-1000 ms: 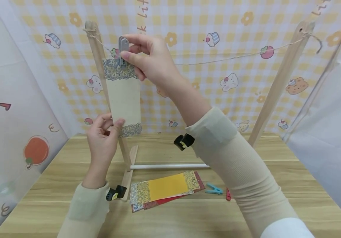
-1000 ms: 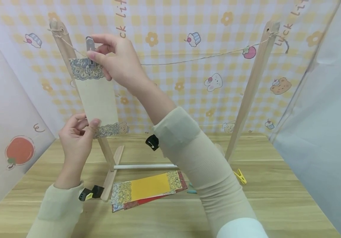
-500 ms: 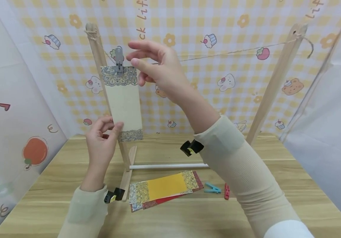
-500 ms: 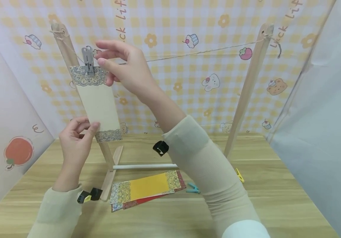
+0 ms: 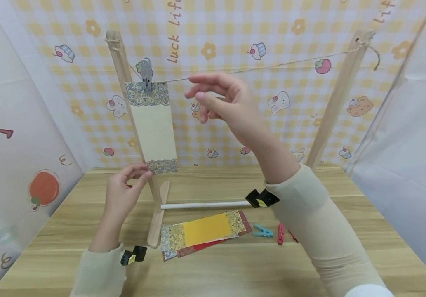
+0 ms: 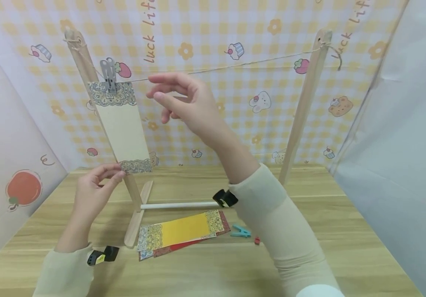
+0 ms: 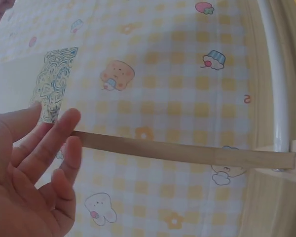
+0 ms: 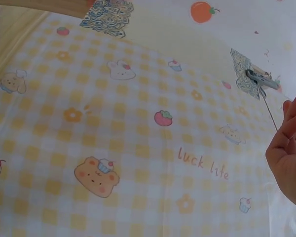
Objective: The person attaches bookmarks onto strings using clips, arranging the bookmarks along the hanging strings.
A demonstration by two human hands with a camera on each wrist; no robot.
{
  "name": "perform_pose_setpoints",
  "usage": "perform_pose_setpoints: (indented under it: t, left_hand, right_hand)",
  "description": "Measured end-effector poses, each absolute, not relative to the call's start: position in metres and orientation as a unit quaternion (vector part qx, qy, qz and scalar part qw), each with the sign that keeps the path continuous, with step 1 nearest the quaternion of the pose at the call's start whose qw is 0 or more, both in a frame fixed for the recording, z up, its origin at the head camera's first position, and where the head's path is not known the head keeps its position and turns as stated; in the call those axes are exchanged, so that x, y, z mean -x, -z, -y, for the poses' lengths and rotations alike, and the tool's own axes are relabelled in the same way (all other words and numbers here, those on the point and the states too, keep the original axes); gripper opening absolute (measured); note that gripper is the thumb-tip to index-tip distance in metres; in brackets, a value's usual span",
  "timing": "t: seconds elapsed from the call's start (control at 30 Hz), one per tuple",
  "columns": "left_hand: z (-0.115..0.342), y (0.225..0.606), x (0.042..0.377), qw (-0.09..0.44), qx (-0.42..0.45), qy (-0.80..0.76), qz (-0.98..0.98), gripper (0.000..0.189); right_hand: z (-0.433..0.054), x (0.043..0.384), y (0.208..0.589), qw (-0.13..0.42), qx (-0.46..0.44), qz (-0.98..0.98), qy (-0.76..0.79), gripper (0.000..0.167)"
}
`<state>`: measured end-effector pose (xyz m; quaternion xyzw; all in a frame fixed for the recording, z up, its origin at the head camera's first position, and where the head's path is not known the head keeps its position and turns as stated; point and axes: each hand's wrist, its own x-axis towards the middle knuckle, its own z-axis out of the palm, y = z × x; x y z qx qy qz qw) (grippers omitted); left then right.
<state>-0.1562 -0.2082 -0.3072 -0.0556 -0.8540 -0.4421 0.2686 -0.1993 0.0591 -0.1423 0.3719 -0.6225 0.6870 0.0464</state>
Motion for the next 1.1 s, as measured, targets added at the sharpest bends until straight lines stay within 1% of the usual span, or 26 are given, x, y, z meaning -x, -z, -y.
perform_pose_setpoints:
  t: [0.13, 0.27, 0.37, 0.53, 0.67, 0.83, 0.97, 1.1]
  left_hand:
    - [0.211, 0.315, 0.152, 0.225, 0.075, 0.424, 0.874, 0.026]
    - [0.213, 0.320, 0.148, 0.181, 0.082, 0.417, 0.887, 0.026]
    - [0.212, 0.323, 0.147, 0.150, 0.094, 0.413, 0.893, 0.026]
    - [0.205, 0.326, 0.146, 0.118, 0.118, 0.410, 0.897, 0.026]
    - [0.196, 0.331, 0.147, 0.094, 0.132, 0.409, 0.898, 0.027]
    - [0.181, 0.342, 0.149, 0.057, 0.165, 0.412, 0.895, 0.027]
    - [0.168, 0.349, 0.153, 0.039, 0.190, 0.409, 0.892, 0.028]
    - [0.155, 0.354, 0.158, 0.018, 0.198, 0.405, 0.892, 0.030]
  right_hand:
    - [-0.084, 0.198, 0.159, 0.058, -0.367, 0.648, -0.664, 0.027]
    - [-0.112, 0.197, 0.182, 0.078, -0.374, 0.673, -0.633, 0.029]
    - [-0.134, 0.194, 0.201, 0.084, -0.372, 0.697, -0.607, 0.029]
    - [-0.166, 0.188, 0.233, 0.087, -0.359, 0.746, -0.554, 0.028]
    - [-0.183, 0.181, 0.257, 0.079, -0.343, 0.772, -0.529, 0.027]
    - [-0.201, 0.175, 0.284, 0.054, -0.323, 0.792, -0.515, 0.026]
    - [-0.216, 0.175, 0.300, 0.052, -0.304, 0.805, -0.507, 0.026]
    - [-0.228, 0.176, 0.313, 0.044, -0.282, 0.820, -0.497, 0.026]
